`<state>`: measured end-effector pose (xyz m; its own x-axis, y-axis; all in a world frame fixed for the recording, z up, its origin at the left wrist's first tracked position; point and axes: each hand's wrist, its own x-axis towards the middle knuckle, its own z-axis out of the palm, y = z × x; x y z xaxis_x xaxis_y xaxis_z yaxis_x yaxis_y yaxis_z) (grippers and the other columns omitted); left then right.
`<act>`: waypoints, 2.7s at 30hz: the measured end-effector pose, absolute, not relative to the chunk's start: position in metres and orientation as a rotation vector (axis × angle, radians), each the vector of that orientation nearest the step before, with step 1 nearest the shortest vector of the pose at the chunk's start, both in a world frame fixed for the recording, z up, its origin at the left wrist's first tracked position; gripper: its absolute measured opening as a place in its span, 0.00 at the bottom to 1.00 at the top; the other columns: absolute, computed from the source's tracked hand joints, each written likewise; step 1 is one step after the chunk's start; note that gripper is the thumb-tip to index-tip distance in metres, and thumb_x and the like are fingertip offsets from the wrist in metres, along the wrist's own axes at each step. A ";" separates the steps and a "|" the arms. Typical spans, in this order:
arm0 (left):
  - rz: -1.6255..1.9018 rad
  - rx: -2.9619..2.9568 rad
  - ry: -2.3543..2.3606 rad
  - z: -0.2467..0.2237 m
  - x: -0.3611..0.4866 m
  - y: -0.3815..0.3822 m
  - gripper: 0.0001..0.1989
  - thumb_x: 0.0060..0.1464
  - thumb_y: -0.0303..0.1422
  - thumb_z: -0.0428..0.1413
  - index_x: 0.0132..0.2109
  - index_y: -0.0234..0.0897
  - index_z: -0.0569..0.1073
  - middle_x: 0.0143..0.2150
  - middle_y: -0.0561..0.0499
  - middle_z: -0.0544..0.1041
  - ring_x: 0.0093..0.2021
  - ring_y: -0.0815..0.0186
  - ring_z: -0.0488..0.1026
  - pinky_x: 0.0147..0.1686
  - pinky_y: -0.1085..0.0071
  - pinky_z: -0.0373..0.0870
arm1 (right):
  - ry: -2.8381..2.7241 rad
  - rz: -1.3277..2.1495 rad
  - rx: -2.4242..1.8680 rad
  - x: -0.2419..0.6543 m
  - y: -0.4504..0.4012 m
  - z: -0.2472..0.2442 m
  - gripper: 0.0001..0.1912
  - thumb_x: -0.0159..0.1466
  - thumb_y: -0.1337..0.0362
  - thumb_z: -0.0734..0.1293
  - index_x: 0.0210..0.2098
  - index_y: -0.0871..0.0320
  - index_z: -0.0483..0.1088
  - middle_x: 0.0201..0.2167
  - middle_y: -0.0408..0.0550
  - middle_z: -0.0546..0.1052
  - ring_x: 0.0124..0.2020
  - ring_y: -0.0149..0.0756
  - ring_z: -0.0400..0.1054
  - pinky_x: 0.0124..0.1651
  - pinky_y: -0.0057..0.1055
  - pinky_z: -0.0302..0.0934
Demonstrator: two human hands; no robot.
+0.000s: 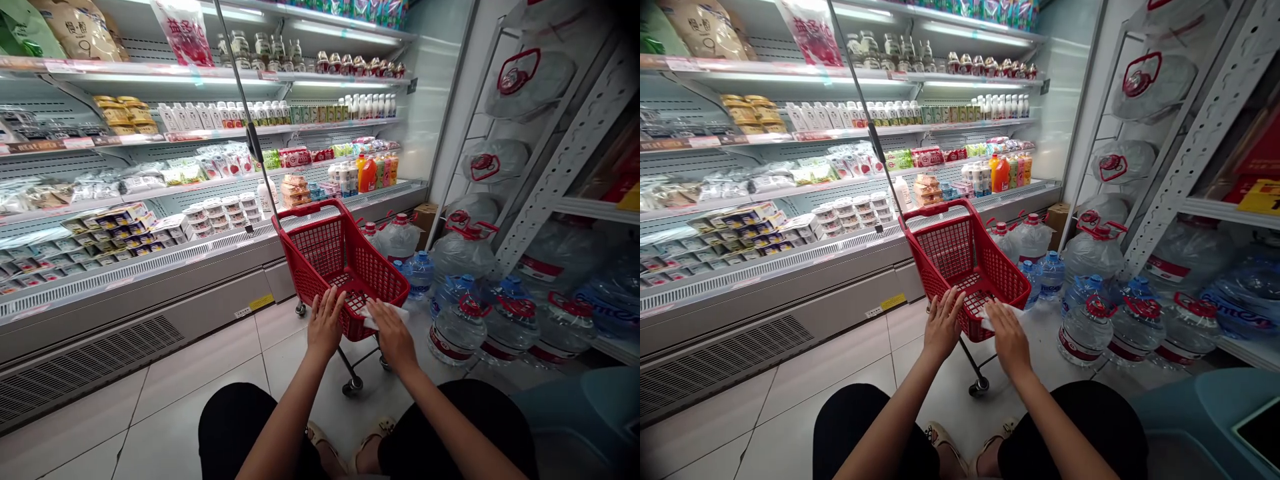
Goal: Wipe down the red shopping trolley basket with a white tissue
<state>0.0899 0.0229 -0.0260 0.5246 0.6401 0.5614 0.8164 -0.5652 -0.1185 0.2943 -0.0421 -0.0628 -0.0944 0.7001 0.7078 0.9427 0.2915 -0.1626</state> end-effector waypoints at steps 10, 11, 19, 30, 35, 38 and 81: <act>-0.634 -2.361 -1.117 -0.023 0.092 0.009 0.41 0.64 0.27 0.50 0.78 0.44 0.43 0.77 0.50 0.56 0.78 0.60 0.47 0.77 0.54 0.37 | -1.922 -0.501 -1.303 0.280 -0.060 -0.065 0.37 0.70 0.78 0.52 0.76 0.52 0.50 0.65 0.48 0.73 0.66 0.39 0.66 0.72 0.46 0.58; -0.623 -2.369 -1.108 -0.023 0.091 0.008 0.41 0.63 0.27 0.50 0.78 0.42 0.42 0.77 0.50 0.56 0.78 0.60 0.46 0.77 0.54 0.36 | -1.921 -0.498 -1.285 0.289 -0.061 -0.068 0.36 0.70 0.78 0.53 0.75 0.52 0.52 0.64 0.48 0.74 0.65 0.39 0.68 0.71 0.47 0.58; -0.531 -2.480 -0.935 -0.020 0.083 0.005 0.38 0.63 0.30 0.53 0.77 0.47 0.50 0.75 0.55 0.60 0.78 0.57 0.45 0.77 0.53 0.39 | -1.837 -0.410 -1.256 0.362 -0.067 -0.086 0.35 0.69 0.77 0.51 0.72 0.49 0.58 0.63 0.47 0.74 0.67 0.39 0.65 0.72 0.52 0.57; -0.661 -2.404 -1.162 -0.019 0.103 0.017 0.45 0.58 0.25 0.55 0.77 0.51 0.48 0.78 0.51 0.53 0.78 0.55 0.46 0.76 0.51 0.47 | -1.664 -0.351 -1.528 0.330 -0.096 -0.072 0.42 0.65 0.78 0.49 0.77 0.49 0.45 0.71 0.47 0.65 0.73 0.42 0.55 0.74 0.55 0.52; -0.701 -2.398 -1.186 -0.026 0.115 0.008 0.46 0.57 0.26 0.55 0.78 0.50 0.46 0.78 0.49 0.54 0.78 0.53 0.47 0.76 0.47 0.44 | -1.749 -0.487 -1.503 0.285 -0.089 -0.057 0.41 0.67 0.77 0.50 0.77 0.51 0.43 0.72 0.49 0.63 0.71 0.41 0.59 0.73 0.49 0.54; -0.690 -2.392 -1.165 -0.024 0.111 0.011 0.44 0.58 0.27 0.55 0.77 0.48 0.48 0.77 0.47 0.55 0.77 0.54 0.48 0.76 0.47 0.42 | -1.820 -0.557 -1.448 0.284 -0.072 -0.048 0.40 0.67 0.78 0.51 0.77 0.52 0.43 0.71 0.48 0.65 0.70 0.39 0.61 0.72 0.46 0.55; -0.657 -2.342 -1.221 0.082 0.039 0.036 0.30 0.58 0.29 0.53 0.67 0.47 0.69 0.70 0.48 0.69 0.69 0.47 0.65 0.67 0.29 0.13 | -1.844 -0.564 -1.460 0.335 -0.009 -0.052 0.44 0.61 0.81 0.52 0.75 0.53 0.52 0.67 0.47 0.71 0.68 0.38 0.62 0.72 0.46 0.53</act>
